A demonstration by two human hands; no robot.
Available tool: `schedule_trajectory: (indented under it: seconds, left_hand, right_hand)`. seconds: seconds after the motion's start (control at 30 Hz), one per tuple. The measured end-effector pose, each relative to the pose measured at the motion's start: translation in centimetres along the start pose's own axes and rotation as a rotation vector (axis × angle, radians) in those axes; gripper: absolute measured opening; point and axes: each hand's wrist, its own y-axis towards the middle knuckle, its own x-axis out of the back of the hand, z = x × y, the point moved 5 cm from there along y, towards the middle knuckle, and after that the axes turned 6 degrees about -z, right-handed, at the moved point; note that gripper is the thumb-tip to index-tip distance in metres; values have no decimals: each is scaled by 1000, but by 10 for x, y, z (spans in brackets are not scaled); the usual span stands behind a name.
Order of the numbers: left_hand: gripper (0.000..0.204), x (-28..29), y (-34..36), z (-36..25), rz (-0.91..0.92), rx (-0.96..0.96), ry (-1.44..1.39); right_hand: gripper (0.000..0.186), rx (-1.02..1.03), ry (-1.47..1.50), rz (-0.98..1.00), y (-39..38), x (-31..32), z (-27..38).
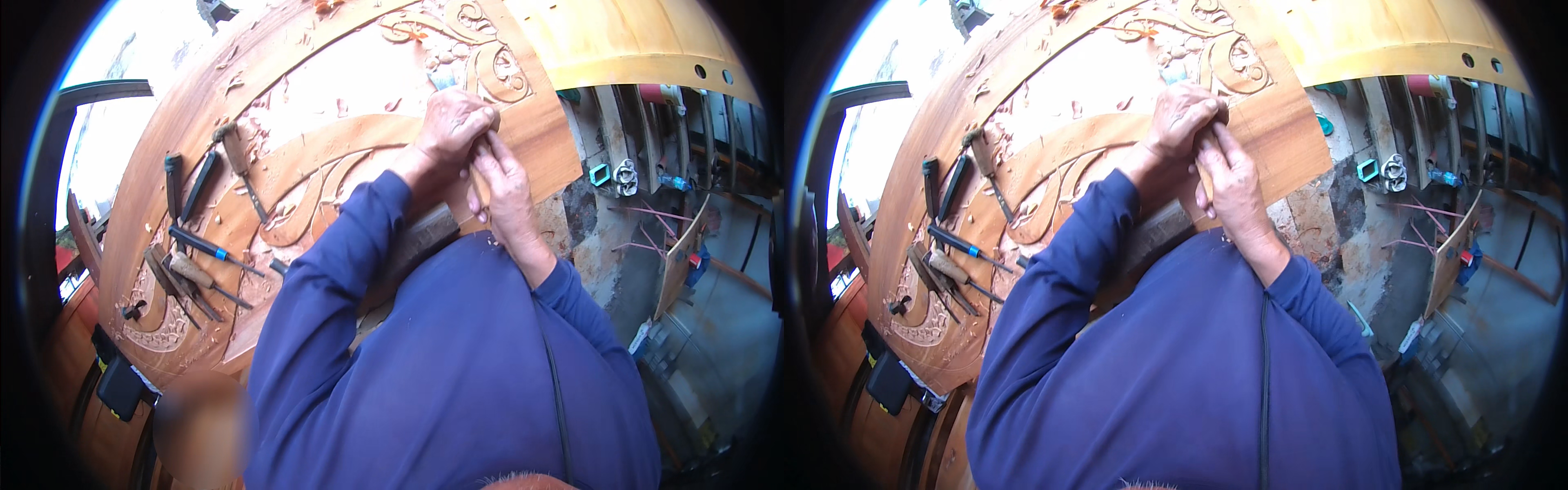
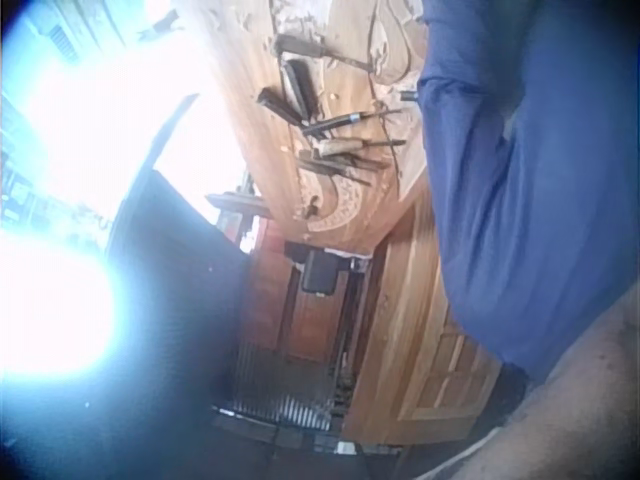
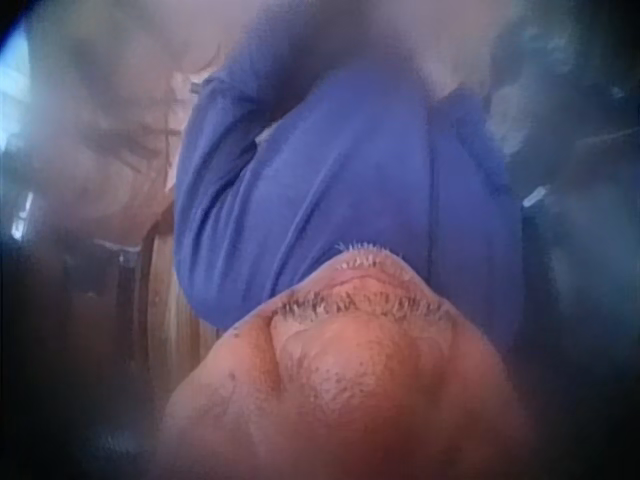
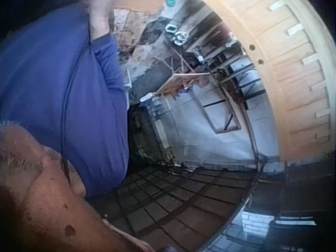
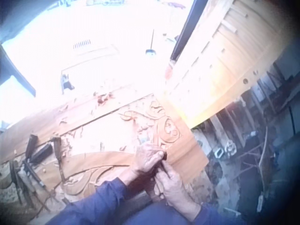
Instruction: The person carves decorative floral patterns into a large wooden panel using a chisel, periodically wiping away wood shavings by hand.
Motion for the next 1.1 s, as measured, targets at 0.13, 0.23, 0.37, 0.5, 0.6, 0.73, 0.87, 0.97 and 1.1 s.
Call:
schedule_trajectory:
  seconds: [0.13,0.23,0.37,0.5,0.6,0.73,0.87,0.97,1.1]
  left_hand:
    - [27,-8,-8,0,-28,8,-2]
    - [37,-3,-10,-2,33,22,5]
    - [34,-6,-6,-4,-11,55,-21]
    - [32,-5,-5,-7,-36,73,-48]
    - [33,5,-8,-8,-32,122,-93]
    - [36,4,-1,-6,2,89,-82]
    - [36,2,-1,-11,-47,93,-112]
    - [37,2,-4,-8,-20,139,-130]
    - [38,-2,-2,-2,-21,161,-140]
  right_hand:
    - [56,20,-47,22,-12,9,5]
    - [54,-28,-60,17,-14,7,13]
    - [49,-46,-69,-12,-13,6,17]
    - [40,404,-399,-115,-10,17,21]
    - [37,742,-604,-196,-39,15,53]
    - [43,696,-411,-134,-10,7,42]
    - [38,629,-208,-227,-17,24,37]
    - [42,713,-330,-154,-22,24,38]
    - [45,626,-215,-173,-4,18,32]
